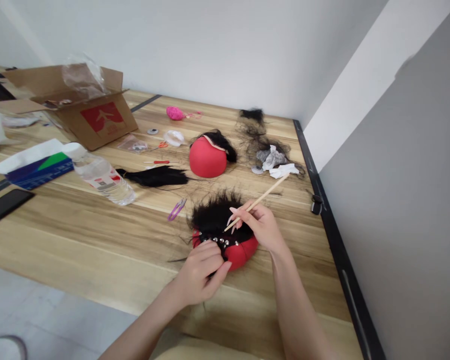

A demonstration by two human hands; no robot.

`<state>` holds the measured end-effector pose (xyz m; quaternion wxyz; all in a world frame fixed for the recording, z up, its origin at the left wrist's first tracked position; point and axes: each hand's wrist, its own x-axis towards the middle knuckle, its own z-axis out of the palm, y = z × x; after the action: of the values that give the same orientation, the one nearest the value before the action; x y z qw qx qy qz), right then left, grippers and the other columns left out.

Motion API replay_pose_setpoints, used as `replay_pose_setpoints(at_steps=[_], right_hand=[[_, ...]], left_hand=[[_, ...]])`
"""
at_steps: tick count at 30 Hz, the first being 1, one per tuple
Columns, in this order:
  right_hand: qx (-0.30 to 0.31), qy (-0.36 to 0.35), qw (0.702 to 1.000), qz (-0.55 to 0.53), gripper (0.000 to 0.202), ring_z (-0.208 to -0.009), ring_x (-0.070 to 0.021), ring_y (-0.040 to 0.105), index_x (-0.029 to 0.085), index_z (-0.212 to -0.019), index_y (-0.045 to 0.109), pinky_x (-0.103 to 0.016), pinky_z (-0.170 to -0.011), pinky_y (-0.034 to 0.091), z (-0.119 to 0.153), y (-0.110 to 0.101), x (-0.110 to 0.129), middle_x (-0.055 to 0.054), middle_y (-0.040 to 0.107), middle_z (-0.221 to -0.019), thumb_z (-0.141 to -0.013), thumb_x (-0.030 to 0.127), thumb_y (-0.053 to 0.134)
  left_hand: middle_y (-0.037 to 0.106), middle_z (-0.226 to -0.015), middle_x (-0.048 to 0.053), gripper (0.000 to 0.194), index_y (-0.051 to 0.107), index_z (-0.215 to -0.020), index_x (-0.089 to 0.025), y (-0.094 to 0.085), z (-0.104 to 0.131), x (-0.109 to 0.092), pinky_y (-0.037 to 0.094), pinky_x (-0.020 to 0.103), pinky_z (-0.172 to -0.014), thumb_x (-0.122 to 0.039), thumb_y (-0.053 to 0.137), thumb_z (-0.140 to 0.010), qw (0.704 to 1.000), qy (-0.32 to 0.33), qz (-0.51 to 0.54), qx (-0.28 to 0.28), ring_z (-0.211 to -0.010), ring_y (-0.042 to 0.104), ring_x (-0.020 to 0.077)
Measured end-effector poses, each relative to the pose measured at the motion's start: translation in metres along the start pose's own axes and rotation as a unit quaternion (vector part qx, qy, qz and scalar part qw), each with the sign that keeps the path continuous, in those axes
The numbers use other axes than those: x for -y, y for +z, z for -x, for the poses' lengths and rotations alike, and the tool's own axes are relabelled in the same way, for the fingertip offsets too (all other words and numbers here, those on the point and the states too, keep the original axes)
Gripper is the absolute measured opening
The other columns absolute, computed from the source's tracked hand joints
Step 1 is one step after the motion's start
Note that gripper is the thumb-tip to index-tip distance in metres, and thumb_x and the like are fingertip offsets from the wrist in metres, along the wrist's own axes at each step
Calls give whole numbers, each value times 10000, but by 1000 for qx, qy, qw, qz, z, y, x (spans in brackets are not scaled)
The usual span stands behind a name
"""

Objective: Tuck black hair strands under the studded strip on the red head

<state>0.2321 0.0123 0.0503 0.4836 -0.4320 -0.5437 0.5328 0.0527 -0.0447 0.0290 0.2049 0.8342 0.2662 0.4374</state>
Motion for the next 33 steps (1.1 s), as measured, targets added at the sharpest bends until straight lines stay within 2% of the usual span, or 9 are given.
replay_pose_setpoints(at_steps=[3, 7, 10, 15, 20, 24, 33], right_hand=[[17, 8, 1000, -24, 296, -544, -114, 619, 171, -742, 562, -260, -578, 551, 0, 2, 1, -16, 670, -684, -815, 444, 650], [33, 44, 992, -111, 331, -586, -159, 681, 196, -740, 476, -248, -472, 568, 1, 10, 1, 43, 578, -572, -817, 474, 638], [41, 64, 986, -148, 357, -665, -193, 717, 204, -769, 439, -292, -503, 608, 1, 15, -1, 44, 600, -582, -822, 508, 620], [45, 94, 981, -167, 392, -617, -176, 718, 215, -813, 405, -322, -588, 623, 1, 17, -4, 44, 641, -585, -809, 542, 621], [43, 76, 975, -204, 358, -597, -187, 712, 213, -811, 420, -340, -579, 616, 0, 16, -6, 30, 648, -591, -845, 526, 590], [10, 31, 972, -233, 335, -593, -189, 707, 212, -792, 441, -339, -585, 611, -1, 17, -4, 32, 638, -570, -858, 508, 585], [-124, -65, 961, -238, 298, -515, -159, 664, 207, -761, 516, -305, -517, 591, -4, 4, 0, 46, 615, -523, -835, 473, 627]], left_hand=[[412, -557, -22, 307, 406, -586, -168, 0, 0, 0, 306, 278, -562, -78, 458, -875, 1000, -3, 0, 2, -569, 361, 112], [400, -562, -24, 304, 395, -589, -165, 0, 1, 0, 302, 274, -557, -63, 462, -868, 1000, -3, 0, 3, -575, 347, 108], [401, -571, -24, 296, 393, -597, -162, 0, 2, 0, 305, 271, -563, -55, 470, -863, 1000, -5, -1, 7, -583, 346, 105], [405, -576, -19, 296, 398, -598, -162, 0, 3, -1, 307, 270, -566, -58, 469, -866, 1000, -7, -2, 12, -593, 350, 109], [417, -577, -17, 292, 399, -606, -161, 0, 2, -3, 314, 269, -576, -52, 468, -868, 1000, 1, -6, 9, -599, 353, 108], [417, -574, -15, 299, 406, -598, -160, -1, 2, -3, 310, 272, -575, -61, 461, -874, 1000, -2, -11, 12, -598, 351, 111], [405, -573, -16, 310, 398, -584, -161, -1, 4, -3, 310, 279, -578, -66, 463, -872, 1000, -5, -13, 17, -599, 345, 112]])
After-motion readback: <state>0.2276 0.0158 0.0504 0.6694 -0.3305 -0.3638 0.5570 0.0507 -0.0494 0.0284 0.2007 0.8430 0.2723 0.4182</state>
